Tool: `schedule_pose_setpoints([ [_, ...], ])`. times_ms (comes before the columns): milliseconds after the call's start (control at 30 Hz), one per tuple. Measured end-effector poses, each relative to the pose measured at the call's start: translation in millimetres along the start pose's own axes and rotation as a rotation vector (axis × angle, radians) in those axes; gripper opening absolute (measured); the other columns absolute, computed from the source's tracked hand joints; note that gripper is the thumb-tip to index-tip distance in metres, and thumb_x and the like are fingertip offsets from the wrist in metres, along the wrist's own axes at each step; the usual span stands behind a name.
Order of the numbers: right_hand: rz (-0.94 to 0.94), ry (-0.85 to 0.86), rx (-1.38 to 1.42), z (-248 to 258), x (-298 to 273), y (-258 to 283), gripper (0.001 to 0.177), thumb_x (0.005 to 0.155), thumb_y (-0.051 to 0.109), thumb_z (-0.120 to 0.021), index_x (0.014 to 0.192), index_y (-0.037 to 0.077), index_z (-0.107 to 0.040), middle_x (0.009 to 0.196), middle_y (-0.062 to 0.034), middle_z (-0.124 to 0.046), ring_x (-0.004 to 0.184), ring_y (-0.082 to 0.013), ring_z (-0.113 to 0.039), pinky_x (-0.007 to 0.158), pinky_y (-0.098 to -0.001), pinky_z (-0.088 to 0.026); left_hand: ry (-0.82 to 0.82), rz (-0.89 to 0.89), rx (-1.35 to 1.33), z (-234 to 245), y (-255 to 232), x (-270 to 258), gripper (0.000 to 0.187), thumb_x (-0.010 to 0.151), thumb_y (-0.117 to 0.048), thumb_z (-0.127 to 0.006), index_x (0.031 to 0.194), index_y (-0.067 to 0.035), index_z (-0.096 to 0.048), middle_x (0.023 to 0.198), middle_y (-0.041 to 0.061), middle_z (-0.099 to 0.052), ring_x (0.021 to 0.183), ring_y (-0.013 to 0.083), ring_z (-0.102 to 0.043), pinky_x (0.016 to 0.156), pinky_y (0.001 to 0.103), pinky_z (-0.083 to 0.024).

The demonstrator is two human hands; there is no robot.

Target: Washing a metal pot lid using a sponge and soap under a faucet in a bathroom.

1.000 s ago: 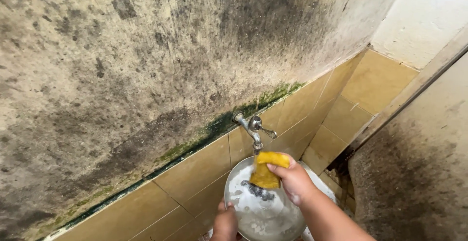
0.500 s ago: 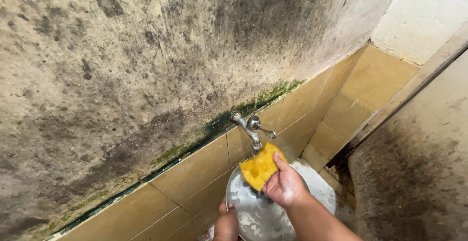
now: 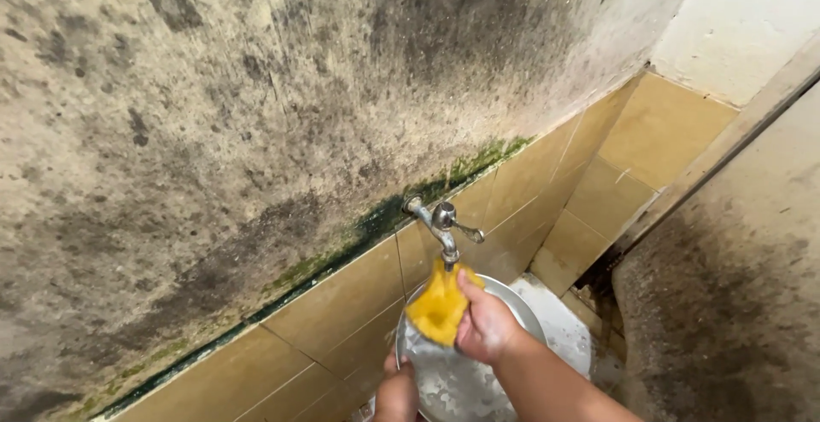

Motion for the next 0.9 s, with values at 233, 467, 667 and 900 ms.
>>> schedule_pose_setpoints([
  [233,0.004,0.0,0.026,-1,10,12,0.049,0.094,0.054,-0.063,0.121,0.012,-0.063,0.112,-0.0113,-0.071,0.101,-0.0343,-0.069,0.099,-0.0534,-0.054,0.069,0.164,-0.284,-15,-98,-101,0.048,0.104,-0.03,-0.039,0.152,-0.037,-0.041,0.138,0.006,-0.065,0.116,0.0288,-0.067,0.091,0.054,-0.058],
  [467,-0.107,0.271,0.007,13,11,1,0.044,0.09,0.031,-0.061,0.132,0.017,-0.062,0.132,-0.0106,-0.067,0.119,-0.0363,-0.063,0.09,-0.0626,-0.051,0.069,0.244,-0.192,-13,-129,-121,0.047,0.106,-0.035,-0.039,0.153,-0.041,-0.037,0.141,0.011,-0.061,0.12,0.0357,-0.065,0.09,0.06,-0.056],
  [667,-0.039,0.166,0.054,65,54,-8,0.039,0.101,0.016,-0.06,0.134,-0.003,-0.056,0.126,-0.0237,-0.066,0.115,-0.039,-0.065,0.101,-0.052,-0.057,0.065,0.195,-0.155,-7,-108,-101,0.05,0.105,-0.037,-0.041,0.155,-0.04,-0.035,0.148,0.008,-0.057,0.128,0.0314,-0.06,0.098,0.057,-0.053],
  [900,0.028,-0.264,-0.084,2,14,-6,0.018,0.099,0.029,-0.055,0.111,0.017,-0.056,0.102,-0.0102,-0.067,0.096,-0.0276,-0.069,0.09,-0.064,-0.054,0.069,0.232,-0.143,-12,-133,-126,0.051,0.106,-0.035,-0.039,0.156,-0.04,-0.034,0.151,0.009,-0.056,0.134,0.0321,-0.057,0.106,0.057,-0.048],
])
Point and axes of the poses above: each hand's wrist, its own x-axis towards the middle knuckle, its own z-axis out of the back of the hand, y = z × x, the point moved 3 cm from there along x, towards the middle knuckle
